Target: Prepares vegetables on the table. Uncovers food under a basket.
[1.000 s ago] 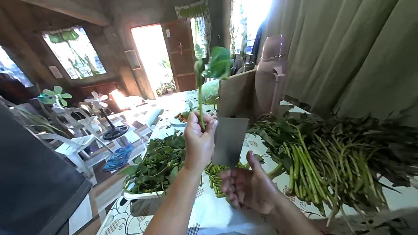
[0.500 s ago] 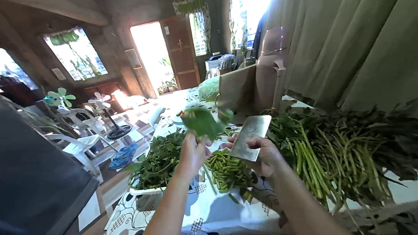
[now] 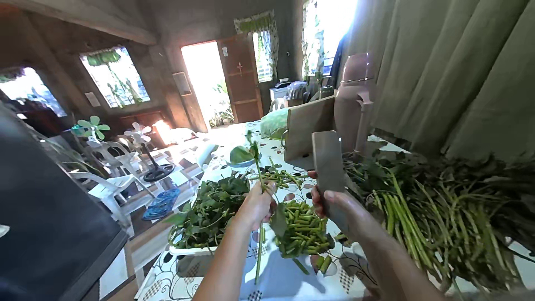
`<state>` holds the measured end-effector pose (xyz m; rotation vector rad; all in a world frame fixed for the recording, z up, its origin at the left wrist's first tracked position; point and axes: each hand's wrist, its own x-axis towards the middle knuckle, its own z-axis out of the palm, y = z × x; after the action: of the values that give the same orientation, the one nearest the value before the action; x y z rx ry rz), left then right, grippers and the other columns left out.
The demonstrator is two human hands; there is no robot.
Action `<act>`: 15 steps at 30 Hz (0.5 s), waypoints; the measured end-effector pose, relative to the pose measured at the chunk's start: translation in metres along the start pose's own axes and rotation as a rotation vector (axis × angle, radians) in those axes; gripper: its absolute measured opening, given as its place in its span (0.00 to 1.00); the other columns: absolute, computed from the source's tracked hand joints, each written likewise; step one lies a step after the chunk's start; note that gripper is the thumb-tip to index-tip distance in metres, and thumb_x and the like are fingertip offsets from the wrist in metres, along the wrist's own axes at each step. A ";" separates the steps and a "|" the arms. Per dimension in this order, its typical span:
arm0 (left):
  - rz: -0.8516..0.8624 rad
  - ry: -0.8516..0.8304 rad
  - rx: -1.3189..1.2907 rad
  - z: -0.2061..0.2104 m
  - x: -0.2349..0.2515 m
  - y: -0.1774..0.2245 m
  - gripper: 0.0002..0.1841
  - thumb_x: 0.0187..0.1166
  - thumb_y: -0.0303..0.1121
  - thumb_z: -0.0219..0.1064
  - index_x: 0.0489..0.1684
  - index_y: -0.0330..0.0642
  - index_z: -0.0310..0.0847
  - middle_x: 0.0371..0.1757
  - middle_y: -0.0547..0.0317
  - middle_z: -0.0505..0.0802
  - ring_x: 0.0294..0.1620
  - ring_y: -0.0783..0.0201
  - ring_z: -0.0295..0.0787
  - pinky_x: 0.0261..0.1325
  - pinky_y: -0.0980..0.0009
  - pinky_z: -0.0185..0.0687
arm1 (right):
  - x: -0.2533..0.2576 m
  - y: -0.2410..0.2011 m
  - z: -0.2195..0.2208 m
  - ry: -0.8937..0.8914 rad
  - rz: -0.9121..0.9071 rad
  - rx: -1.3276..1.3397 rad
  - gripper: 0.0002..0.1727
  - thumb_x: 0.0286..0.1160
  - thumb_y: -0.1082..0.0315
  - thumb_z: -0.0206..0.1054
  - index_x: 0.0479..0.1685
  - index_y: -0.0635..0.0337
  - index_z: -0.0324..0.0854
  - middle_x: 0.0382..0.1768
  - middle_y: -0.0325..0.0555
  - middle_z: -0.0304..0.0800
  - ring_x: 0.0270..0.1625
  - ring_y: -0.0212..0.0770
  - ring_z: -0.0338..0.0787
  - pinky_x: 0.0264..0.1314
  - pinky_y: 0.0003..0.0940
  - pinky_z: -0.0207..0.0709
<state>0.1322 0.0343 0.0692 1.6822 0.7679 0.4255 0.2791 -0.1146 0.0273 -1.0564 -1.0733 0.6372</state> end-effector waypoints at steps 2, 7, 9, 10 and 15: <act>-0.009 -0.020 0.059 0.000 0.001 -0.003 0.20 0.96 0.47 0.44 0.73 0.44 0.64 0.22 0.62 0.75 0.11 0.72 0.66 0.13 0.79 0.63 | 0.000 0.000 0.001 -0.145 -0.095 -0.136 0.54 0.63 0.29 0.66 0.81 0.63 0.59 0.37 0.23 0.77 0.32 0.19 0.77 0.37 0.18 0.75; 0.047 0.013 0.260 0.001 -0.004 -0.010 0.18 0.96 0.41 0.46 0.76 0.42 0.65 0.26 0.60 0.79 0.15 0.70 0.70 0.20 0.75 0.68 | 0.012 -0.015 0.020 -0.372 -0.133 -0.449 0.60 0.61 0.35 0.69 0.89 0.69 0.51 0.44 0.36 0.80 0.39 0.19 0.77 0.44 0.18 0.75; 0.145 0.067 0.366 0.000 -0.004 -0.016 0.19 0.93 0.34 0.52 0.76 0.36 0.69 0.43 0.54 0.85 0.35 0.67 0.82 0.41 0.69 0.80 | 0.023 -0.018 0.026 -0.408 -0.102 -0.507 0.60 0.59 0.39 0.71 0.90 0.70 0.51 0.45 0.40 0.81 0.41 0.23 0.78 0.46 0.21 0.76; 0.180 0.076 0.405 0.000 -0.006 -0.017 0.19 0.91 0.32 0.54 0.76 0.34 0.70 0.53 0.48 0.88 0.50 0.63 0.86 0.57 0.65 0.82 | 0.028 -0.021 0.029 -0.423 -0.087 -0.521 0.58 0.59 0.40 0.72 0.87 0.71 0.54 0.44 0.40 0.81 0.41 0.23 0.78 0.47 0.22 0.75; 0.260 0.100 0.407 -0.003 -0.013 -0.023 0.24 0.88 0.37 0.62 0.77 0.36 0.67 0.57 0.47 0.87 0.51 0.63 0.87 0.58 0.65 0.82 | 0.050 -0.025 0.033 -0.461 -0.068 -0.378 0.46 0.61 0.47 0.72 0.82 0.61 0.63 0.36 0.27 0.75 0.35 0.15 0.75 0.41 0.15 0.72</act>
<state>0.1146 0.0297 0.0492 2.1691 0.7453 0.5649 0.2656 -0.0702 0.0729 -1.2204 -1.6728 0.6546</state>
